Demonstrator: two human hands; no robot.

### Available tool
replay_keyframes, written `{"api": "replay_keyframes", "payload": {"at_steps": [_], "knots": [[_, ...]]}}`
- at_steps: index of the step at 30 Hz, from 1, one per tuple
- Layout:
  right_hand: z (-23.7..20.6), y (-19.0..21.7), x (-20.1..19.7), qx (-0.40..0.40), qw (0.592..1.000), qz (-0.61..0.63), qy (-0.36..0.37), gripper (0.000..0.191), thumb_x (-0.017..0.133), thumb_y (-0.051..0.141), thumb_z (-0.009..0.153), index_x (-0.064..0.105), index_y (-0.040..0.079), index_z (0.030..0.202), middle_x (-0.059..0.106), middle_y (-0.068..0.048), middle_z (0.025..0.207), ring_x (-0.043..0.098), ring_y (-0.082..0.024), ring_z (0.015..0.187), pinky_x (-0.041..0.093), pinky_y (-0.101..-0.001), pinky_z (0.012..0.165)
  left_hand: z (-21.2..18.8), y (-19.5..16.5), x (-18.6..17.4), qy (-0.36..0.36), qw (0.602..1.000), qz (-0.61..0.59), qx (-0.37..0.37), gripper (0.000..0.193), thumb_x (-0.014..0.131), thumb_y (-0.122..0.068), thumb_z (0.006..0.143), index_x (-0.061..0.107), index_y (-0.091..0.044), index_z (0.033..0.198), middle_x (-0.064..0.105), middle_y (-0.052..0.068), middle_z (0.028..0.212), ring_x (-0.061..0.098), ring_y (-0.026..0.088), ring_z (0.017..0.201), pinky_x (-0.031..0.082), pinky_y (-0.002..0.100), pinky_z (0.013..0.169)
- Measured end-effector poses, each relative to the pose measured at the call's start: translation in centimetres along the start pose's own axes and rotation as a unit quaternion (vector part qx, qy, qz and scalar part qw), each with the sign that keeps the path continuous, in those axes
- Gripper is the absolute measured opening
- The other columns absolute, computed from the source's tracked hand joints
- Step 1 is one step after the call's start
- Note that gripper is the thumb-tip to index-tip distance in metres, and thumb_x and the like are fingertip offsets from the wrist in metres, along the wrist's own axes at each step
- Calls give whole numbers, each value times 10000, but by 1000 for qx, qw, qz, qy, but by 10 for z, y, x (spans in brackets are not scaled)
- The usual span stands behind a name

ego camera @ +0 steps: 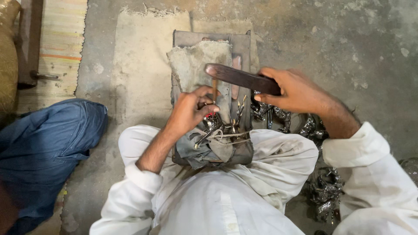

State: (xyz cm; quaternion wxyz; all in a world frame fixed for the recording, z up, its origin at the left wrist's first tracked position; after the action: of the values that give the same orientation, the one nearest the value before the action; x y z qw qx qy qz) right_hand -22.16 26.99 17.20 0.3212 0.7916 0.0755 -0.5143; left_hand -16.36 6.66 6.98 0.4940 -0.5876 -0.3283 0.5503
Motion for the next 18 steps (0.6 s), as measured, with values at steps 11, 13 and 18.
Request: {"api": "replay_keyframes", "payload": {"at_steps": [11,13,18], "knots": [[-44,-50,12,31,978,42,-204,384,757,195,898,608,83,1234,723,-108,945,703,-262,812,550,-410,696,10,-18,12,101,986,94,94,331,779,-151,880,643,-84,1174,785,147,918,760,349,893,558,443,717],[-43,-35,8,-24,972,-133,-191,460,781,111,788,646,108,1228,741,-145,945,709,-366,841,522,-472,704,9,-18,12,94,987,96,83,306,783,-140,891,639,-78,1154,777,150,915,764,339,905,566,440,729],[-28,-25,1,5,985,-107,-132,439,758,96,808,637,115,1231,727,-151,865,709,-363,764,522,-483,698,2,-18,10,51,994,46,80,300,752,-78,879,608,-54,1141,784,141,986,780,295,960,590,402,721]]}}
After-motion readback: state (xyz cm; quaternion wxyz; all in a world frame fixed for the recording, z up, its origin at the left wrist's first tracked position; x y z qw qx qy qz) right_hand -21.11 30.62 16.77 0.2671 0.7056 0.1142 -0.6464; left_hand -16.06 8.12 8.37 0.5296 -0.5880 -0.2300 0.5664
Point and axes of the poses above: each hand's wrist, its own z-axis towards the middle knuckle, its own x-axis out of the palm, y = z × x, the point moved 8 cm from there along z, towards the middle knuckle
